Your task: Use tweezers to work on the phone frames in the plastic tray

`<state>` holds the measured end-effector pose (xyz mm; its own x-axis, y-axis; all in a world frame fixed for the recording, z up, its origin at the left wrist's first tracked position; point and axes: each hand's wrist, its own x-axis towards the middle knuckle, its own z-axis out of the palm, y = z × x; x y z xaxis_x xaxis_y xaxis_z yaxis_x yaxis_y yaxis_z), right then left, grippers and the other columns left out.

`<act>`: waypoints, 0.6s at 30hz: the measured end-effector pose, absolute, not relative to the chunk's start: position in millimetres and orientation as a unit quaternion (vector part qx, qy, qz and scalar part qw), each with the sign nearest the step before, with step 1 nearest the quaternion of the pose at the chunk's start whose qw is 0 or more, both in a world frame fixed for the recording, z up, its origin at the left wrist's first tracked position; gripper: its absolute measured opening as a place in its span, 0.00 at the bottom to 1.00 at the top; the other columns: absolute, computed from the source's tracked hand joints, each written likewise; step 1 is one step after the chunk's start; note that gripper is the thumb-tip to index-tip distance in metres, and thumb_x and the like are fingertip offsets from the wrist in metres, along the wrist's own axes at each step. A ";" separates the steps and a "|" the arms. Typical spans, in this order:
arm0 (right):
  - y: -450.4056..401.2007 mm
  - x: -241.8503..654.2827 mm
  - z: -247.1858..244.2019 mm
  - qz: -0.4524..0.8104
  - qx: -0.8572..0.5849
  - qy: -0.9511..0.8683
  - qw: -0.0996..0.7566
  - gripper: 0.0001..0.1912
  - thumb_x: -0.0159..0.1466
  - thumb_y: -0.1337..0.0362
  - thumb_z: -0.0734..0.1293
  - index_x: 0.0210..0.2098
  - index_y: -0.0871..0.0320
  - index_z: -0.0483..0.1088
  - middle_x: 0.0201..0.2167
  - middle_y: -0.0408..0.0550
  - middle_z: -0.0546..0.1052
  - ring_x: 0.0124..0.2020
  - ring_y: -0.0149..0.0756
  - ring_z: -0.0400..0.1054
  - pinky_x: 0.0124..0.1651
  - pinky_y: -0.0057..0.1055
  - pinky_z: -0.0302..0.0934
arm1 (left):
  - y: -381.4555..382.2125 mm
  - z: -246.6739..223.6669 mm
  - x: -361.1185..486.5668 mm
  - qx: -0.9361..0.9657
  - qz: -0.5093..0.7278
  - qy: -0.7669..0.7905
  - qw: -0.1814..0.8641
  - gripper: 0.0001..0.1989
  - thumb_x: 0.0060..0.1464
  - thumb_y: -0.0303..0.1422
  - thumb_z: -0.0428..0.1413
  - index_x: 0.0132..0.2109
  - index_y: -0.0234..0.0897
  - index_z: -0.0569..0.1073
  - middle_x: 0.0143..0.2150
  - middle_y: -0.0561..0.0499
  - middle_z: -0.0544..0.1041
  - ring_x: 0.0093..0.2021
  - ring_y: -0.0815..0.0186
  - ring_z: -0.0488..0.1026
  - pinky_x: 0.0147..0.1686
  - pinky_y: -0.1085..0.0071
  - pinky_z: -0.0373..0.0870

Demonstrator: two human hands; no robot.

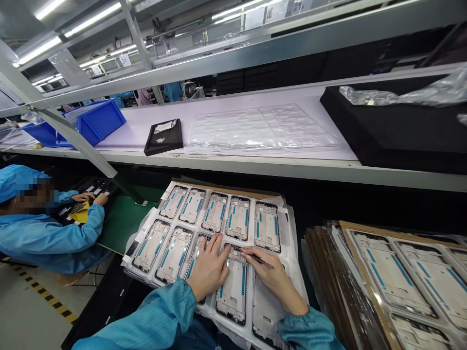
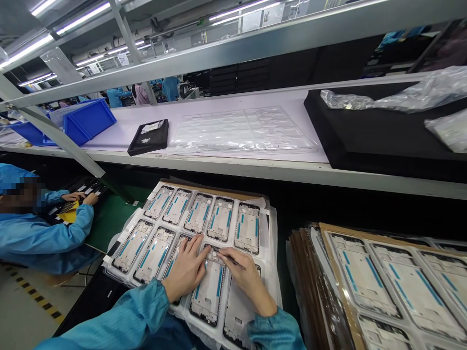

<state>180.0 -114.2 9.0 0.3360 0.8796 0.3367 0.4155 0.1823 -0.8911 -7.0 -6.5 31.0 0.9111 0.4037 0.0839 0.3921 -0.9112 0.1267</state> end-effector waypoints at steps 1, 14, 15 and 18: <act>-113.7 181.0 8.7 0.208 -0.602 -0.538 0.552 0.13 0.70 0.54 0.66 0.37 0.54 0.78 0.36 0.49 0.82 0.38 0.45 0.78 0.41 0.35 0.74 | -6.5 31.4 -6.6 0.977 0.050 0.202 0.050 0.24 0.64 0.31 0.50 0.66 0.37 0.65 0.72 0.35 0.58 0.71 0.46 0.55 0.65 0.41 0.56; -115.8 179.9 3.2 0.166 -0.609 -0.514 0.581 0.18 0.68 0.48 0.67 0.33 0.54 0.79 0.33 0.51 0.82 0.34 0.47 0.79 0.38 0.38 0.75 | -9.5 37.6 -0.6 0.979 0.022 0.200 0.029 0.26 0.63 0.33 0.52 0.67 0.35 0.63 0.72 0.32 0.57 0.70 0.43 0.55 0.63 0.40 0.58; -115.9 179.0 3.5 0.166 -0.610 -0.511 0.582 0.19 0.68 0.47 0.67 0.32 0.54 0.79 0.33 0.51 0.82 0.34 0.47 0.79 0.38 0.38 0.76 | -9.5 38.1 -0.7 0.979 0.020 0.200 0.028 0.26 0.63 0.33 0.51 0.67 0.35 0.62 0.72 0.32 0.57 0.71 0.43 0.55 0.63 0.40 0.58; -116.2 177.2 5.1 0.174 -0.613 -0.508 0.580 0.18 0.68 0.48 0.67 0.32 0.55 0.79 0.34 0.51 0.82 0.35 0.47 0.79 0.39 0.37 0.76 | -9.1 39.7 -1.4 0.980 0.009 0.197 0.026 0.26 0.64 0.33 0.50 0.67 0.35 0.62 0.72 0.32 0.56 0.71 0.43 0.54 0.64 0.40 0.57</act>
